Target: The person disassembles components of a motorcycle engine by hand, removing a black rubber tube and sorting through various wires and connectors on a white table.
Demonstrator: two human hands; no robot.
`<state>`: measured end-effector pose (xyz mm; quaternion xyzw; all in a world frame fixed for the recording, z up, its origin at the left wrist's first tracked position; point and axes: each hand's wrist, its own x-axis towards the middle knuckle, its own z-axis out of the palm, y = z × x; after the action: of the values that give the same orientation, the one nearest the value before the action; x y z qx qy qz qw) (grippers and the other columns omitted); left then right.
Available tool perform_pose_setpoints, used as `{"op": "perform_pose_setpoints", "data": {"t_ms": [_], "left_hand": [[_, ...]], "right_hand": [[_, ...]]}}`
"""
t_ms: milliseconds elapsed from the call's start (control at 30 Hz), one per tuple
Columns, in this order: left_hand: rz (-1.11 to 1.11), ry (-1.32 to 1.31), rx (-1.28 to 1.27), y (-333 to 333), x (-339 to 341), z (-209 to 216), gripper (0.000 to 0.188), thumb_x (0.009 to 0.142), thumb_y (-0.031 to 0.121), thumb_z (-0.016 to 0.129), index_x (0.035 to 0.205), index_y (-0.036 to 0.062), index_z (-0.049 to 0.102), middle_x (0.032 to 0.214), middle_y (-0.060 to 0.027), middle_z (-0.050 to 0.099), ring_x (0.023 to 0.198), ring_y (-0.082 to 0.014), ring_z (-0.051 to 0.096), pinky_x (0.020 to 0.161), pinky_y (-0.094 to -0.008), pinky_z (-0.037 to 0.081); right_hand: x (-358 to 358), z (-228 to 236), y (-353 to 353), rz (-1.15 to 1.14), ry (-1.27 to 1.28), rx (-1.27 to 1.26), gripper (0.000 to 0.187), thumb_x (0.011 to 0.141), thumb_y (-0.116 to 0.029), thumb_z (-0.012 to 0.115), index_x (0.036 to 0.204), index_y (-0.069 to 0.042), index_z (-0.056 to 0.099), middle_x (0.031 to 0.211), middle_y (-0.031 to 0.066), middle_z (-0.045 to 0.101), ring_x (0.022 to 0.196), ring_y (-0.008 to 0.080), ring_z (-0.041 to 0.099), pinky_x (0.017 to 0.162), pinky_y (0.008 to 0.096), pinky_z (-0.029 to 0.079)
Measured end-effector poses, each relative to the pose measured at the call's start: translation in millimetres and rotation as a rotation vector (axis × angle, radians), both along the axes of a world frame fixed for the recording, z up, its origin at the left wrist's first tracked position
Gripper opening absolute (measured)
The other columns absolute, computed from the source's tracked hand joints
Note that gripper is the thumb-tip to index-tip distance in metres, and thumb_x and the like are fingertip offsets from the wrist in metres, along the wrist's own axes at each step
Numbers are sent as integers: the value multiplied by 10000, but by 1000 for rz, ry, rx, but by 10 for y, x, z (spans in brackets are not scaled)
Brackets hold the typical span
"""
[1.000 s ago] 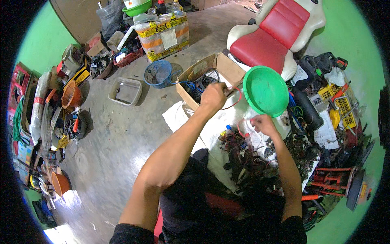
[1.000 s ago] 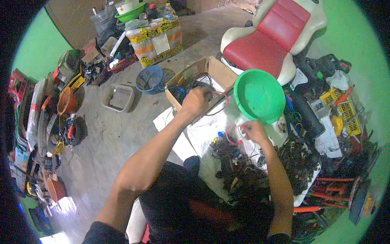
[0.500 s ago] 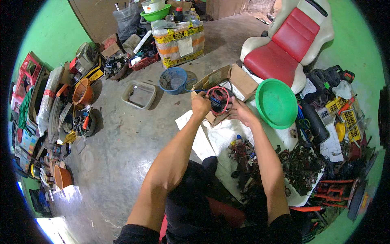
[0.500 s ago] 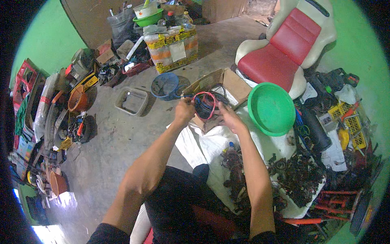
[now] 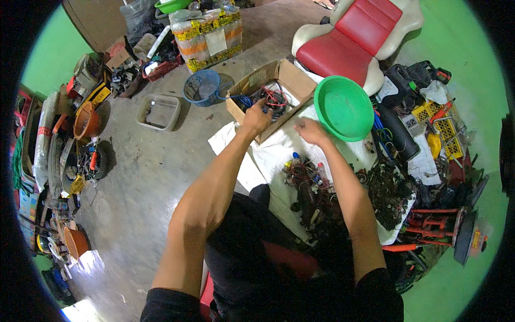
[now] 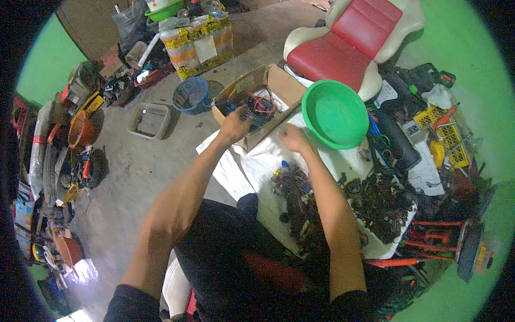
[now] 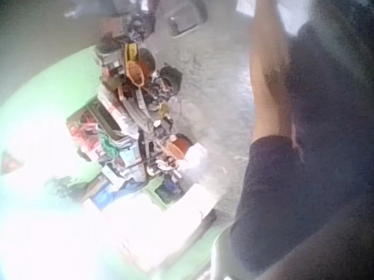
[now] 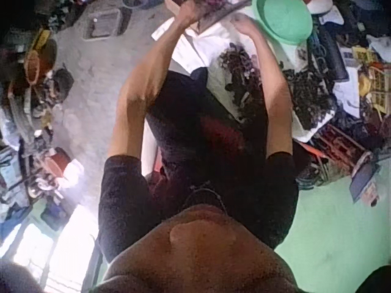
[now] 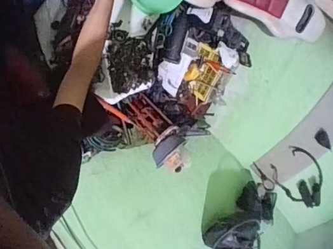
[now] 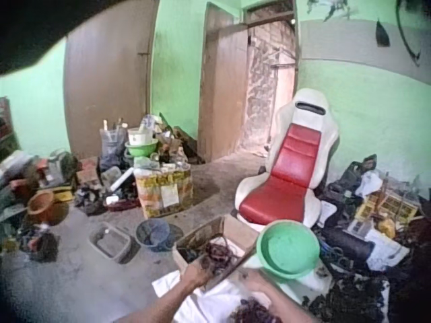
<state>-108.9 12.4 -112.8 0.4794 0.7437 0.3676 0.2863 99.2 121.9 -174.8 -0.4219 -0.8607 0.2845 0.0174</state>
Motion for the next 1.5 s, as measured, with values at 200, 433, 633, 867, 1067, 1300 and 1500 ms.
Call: {"op": "perform_pose_setpoints", "data": {"t_ms": [200, 433, 633, 867, 1067, 1300, 1500], "left_hand": [[-289, 142, -65, -133, 88, -170, 619, 824, 285, 580, 1386, 103, 396, 1242, -219, 558, 1158, -333, 543, 986, -373, 414], [-604, 190, -69, -35, 425, -158, 609, 812, 221, 567, 1364, 46, 378, 1213, -214, 576, 1123, -342, 555, 971, -391, 431], [-638, 135, -157, 65, 630, -102, 558, 833, 199, 541, 1348, 45, 389, 1187, -197, 598, 1115, -344, 560, 966, -402, 437], [-808, 239, -194, 54, 975, 81, 574, 790, 170, 566, 1335, 74, 415, 1221, -179, 582, 1132, -314, 560, 986, -380, 431], [-989, 98, -195, 209, 1405, -19, 615, 712, 184, 605, 1299, 54, 476, 1261, -181, 552, 1130, -306, 552, 964, -380, 434], [-1237, -483, -453, 16, 2074, 663, 387, 725, 198, 639, 1082, 48, 628, 1031, -47, 633, 932, -140, 572, 776, -255, 463], [-1243, -233, -215, 116, 2015, 496, 237, 880, 180, 561, 1006, -15, 610, 898, -76, 640, 807, -157, 604, 774, -312, 475]], "right_hand": [[947, -378, -1208, 163, -610, 4, 908, 765, -385, 724, 1458, -118, 203, 1481, 204, 241, 1318, 406, 318, 1055, 502, 321], [1570, -1223, -1865, -129, -538, -90, 849, 768, -236, 711, 1451, -153, 212, 1462, 233, 224, 1230, 445, 415, 937, 531, 422], [1786, -944, -1730, -197, -415, -326, 500, 793, -87, 590, 1274, -56, 458, 1156, 267, 563, 1068, 405, 564, 845, 469, 486], [1588, 379, -1220, -267, -123, -310, 378, 781, -97, 502, 1136, 9, 577, 1093, 273, 598, 1065, 366, 578, 898, 417, 449], [1625, 1418, -901, -334, 43, -347, 301, 776, -112, 537, 1041, 18, 593, 896, 193, 653, 885, 298, 614, 793, 388, 463], [2188, 2170, -945, -735, 732, -544, 88, 837, -5, 481, 898, -65, 501, 727, 27, 538, 516, 57, 381, 440, 204, 308], [2831, 2443, -822, -848, 1171, -402, 200, 783, 39, 467, 965, -41, 491, 758, 51, 526, 513, 61, 370, 420, 207, 290]]}}
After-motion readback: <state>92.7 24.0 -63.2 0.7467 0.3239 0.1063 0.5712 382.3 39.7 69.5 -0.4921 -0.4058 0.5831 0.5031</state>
